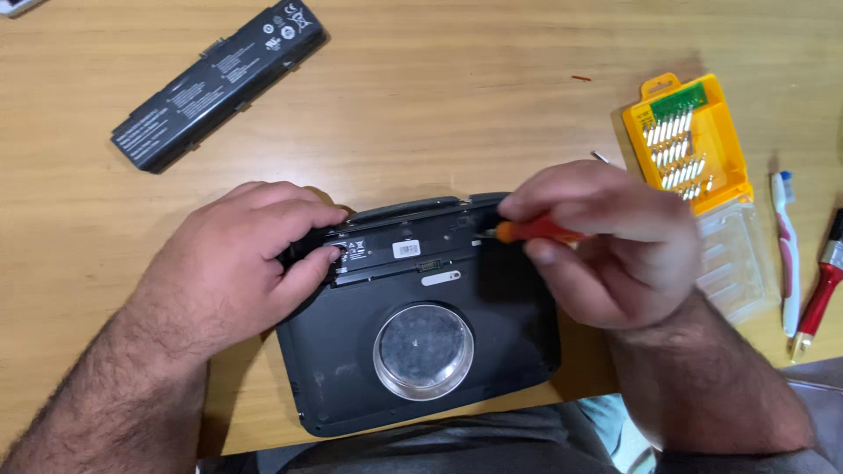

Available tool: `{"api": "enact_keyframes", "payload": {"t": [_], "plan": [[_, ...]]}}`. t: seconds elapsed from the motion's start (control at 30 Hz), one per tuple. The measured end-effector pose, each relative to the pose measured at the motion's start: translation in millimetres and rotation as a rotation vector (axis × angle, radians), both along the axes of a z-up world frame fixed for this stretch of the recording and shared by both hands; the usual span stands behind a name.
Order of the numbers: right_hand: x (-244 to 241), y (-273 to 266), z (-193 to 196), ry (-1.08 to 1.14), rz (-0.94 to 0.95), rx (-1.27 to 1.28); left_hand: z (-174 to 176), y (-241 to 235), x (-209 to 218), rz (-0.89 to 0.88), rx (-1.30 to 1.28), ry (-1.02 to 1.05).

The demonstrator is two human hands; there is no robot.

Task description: The person uses a screwdriver to remove screws from the back of a black electronic device. They then remove the old battery, insert a new one, and close the back cover. Finally, they open the device to reveal a screen and internal components.

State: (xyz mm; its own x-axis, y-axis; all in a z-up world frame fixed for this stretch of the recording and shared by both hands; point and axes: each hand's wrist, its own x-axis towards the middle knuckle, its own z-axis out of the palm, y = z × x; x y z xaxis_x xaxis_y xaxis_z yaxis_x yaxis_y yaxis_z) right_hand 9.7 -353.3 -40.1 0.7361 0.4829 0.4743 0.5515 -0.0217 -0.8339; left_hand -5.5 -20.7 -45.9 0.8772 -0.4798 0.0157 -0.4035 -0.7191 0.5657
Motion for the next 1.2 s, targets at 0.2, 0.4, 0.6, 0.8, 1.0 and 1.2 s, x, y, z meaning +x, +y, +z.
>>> {"api": "enact_keyframes", "payload": {"t": [0.2,0.4,0.6,0.8,1.0,1.2], "plan": [[7,-8,0,-0.171,-0.086,0.050,-2,1,-1,-0.006,-0.051,0.029],[12,-4,9,-0.231,-0.263,0.146,8,-2,1,-0.042,-0.119,0.066],[18,-5,6,-0.106,-0.271,0.366,8,0,-2,-0.013,-0.241,0.024],[20,-2,7,-0.089,-0.366,0.414,13,0,-8,0.003,-0.285,0.031],[18,-3,9,-0.155,-0.334,0.359,12,3,-8,-0.006,-0.290,0.023],[8,-15,11,-0.204,-0.191,0.219,15,2,-8,-0.012,-0.274,0.017]]}}
